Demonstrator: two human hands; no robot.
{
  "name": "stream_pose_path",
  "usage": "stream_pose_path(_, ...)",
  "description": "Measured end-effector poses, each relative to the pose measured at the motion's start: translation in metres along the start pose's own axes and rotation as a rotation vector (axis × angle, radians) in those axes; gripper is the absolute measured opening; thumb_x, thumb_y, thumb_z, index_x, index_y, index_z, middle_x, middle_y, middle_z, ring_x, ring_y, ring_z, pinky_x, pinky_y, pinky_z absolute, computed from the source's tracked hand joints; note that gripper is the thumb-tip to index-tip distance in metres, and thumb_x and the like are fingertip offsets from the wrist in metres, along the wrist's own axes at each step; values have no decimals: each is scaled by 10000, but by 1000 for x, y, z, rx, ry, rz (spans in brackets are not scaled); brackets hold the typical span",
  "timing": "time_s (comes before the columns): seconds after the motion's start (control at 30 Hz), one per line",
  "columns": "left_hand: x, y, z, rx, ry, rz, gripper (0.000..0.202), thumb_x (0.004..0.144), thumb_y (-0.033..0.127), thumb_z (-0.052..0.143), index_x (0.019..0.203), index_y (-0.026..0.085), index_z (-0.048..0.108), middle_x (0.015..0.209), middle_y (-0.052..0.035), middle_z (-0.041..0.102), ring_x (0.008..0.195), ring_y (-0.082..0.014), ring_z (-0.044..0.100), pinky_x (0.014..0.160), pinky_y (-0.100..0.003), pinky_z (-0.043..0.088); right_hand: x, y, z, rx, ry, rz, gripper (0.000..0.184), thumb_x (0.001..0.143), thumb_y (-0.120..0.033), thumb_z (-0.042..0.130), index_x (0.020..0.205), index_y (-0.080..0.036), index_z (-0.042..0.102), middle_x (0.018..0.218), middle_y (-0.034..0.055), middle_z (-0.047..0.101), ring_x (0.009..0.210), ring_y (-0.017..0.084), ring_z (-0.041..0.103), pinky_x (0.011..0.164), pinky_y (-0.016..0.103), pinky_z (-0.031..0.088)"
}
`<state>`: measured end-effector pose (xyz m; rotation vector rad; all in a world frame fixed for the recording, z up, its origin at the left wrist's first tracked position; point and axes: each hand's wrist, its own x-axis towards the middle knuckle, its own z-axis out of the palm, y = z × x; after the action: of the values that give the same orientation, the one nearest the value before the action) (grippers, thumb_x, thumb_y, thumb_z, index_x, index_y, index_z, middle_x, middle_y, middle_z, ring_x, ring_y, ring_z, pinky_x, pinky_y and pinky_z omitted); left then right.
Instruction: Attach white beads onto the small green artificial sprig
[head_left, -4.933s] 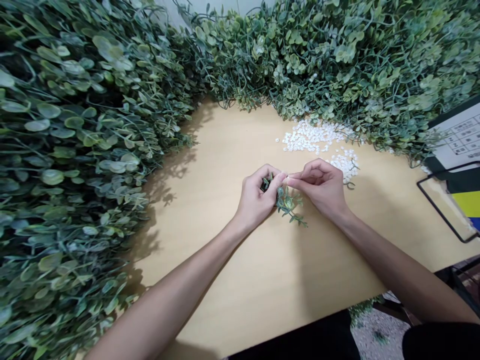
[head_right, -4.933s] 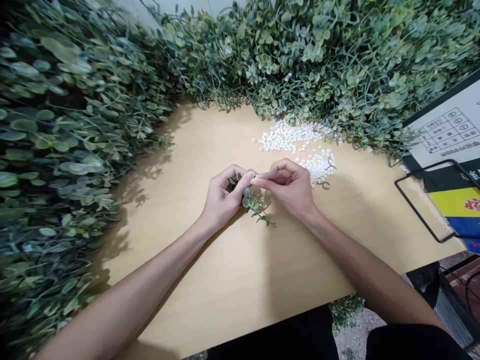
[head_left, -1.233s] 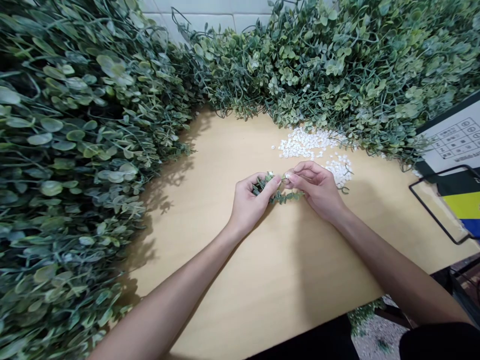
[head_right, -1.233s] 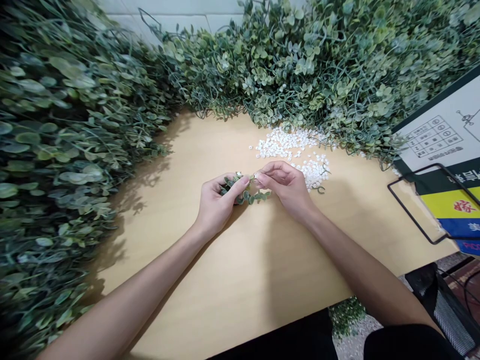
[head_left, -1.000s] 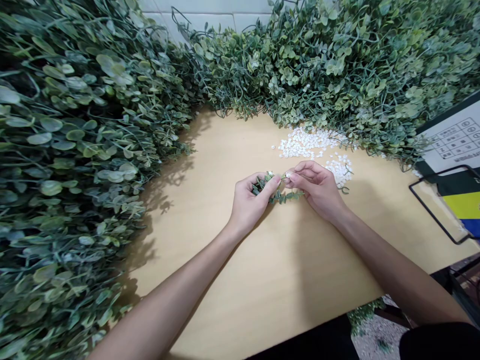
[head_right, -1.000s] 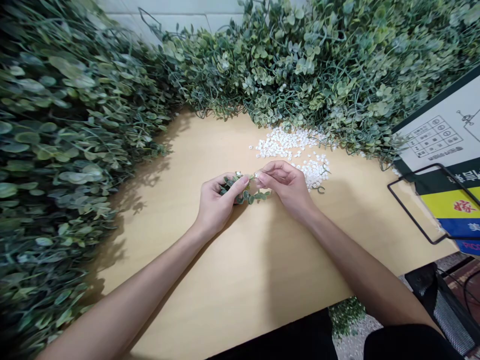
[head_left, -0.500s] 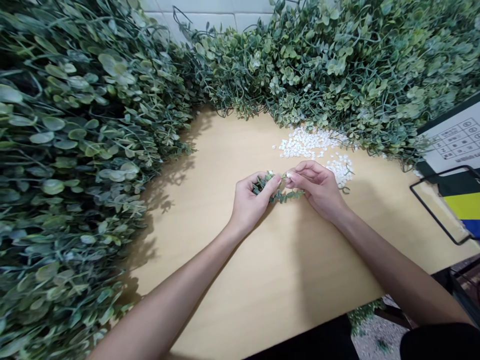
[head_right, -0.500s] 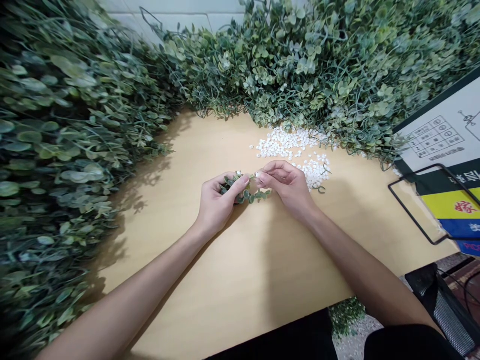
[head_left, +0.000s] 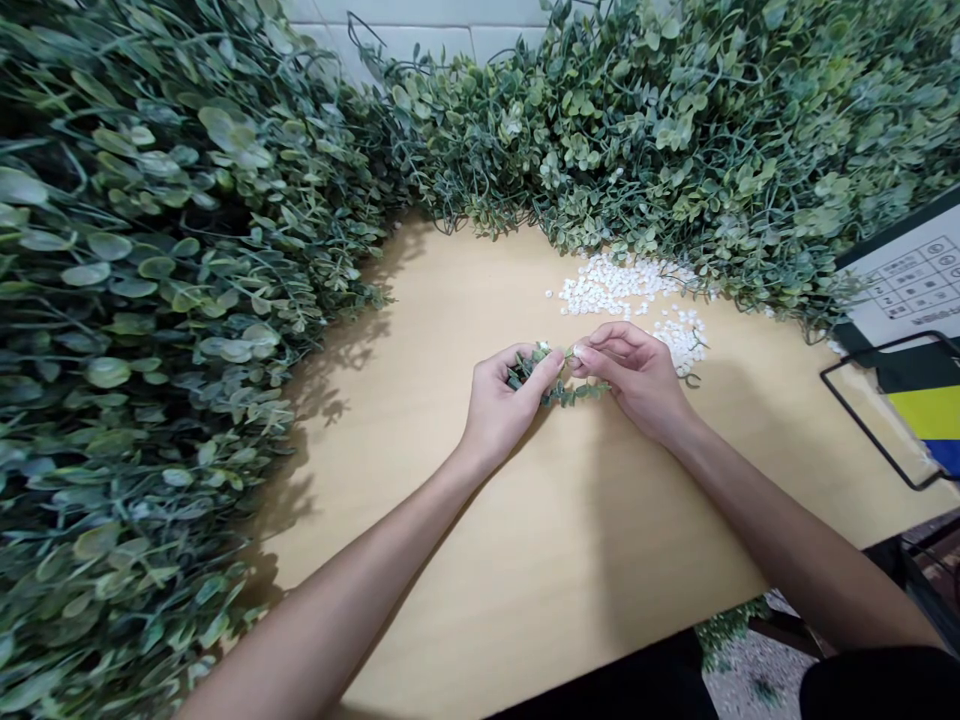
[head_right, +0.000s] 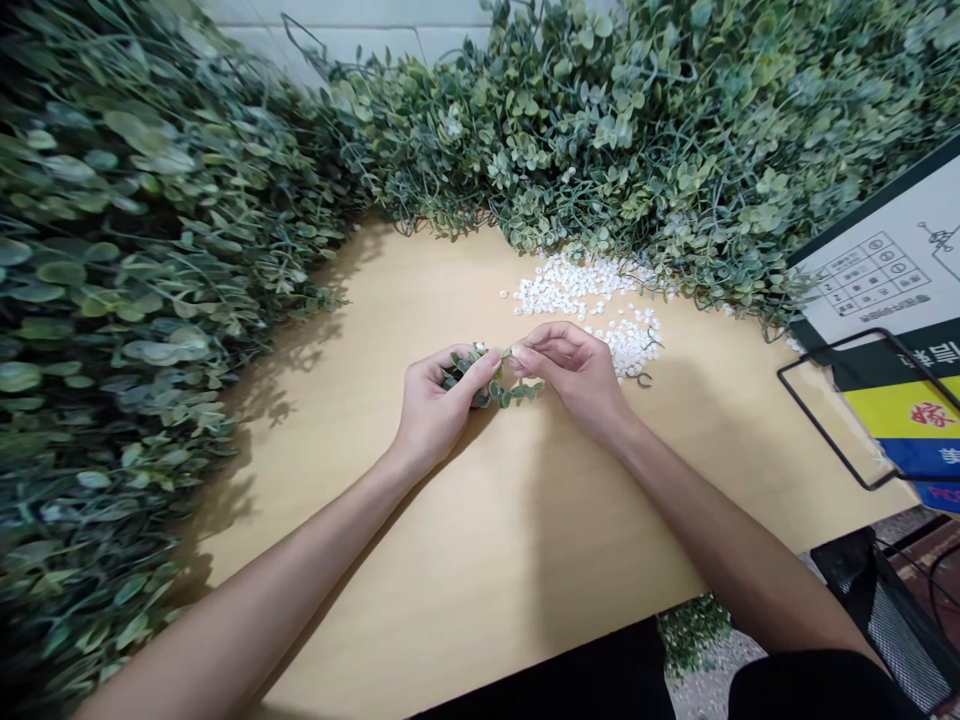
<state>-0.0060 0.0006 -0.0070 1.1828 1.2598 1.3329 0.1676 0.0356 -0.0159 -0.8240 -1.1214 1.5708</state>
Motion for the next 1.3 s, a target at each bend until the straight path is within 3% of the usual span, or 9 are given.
stream_pose_path(0.37,-4,7,2,91,-62,37,353,881,480,753,733,167,685,632,14,553,559,-99,434,527,-251,339,-2,-3,1,-65,-15,-73,278,758,-343,929,907,-228,724,902,2,785,777,153,746,831,312,624)
stream_pose_path(0.73,-2,1,-3,48,-89,10,385,875,521,755,714,185,657,578,27,508,517,-107,417,494,-272,321,-3,-6,-1,-162,-9,-107,335,709,-404,955,891,-229,734,908,23,806,829,195,765,853,370,648)
stream_pose_path(0.97,-2,1,-3,60,-82,18,397,870,521,761,708,186,622,607,27,492,536,-106,413,497,-270,311,-5,-5,-2,-123,-28,-92,310,710,-341,960,867,-231,717,920,19,813,845,186,771,839,340,648)
stream_pose_path(1.3,-2,1,-3,62,-87,23,410,870,521,762,704,182,602,604,33,469,535,-98,374,496,-265,292,-6,-3,0,-140,-8,-97,335,685,-384,969,830,-232,709,921,26,820,843,197,773,834,350,651)
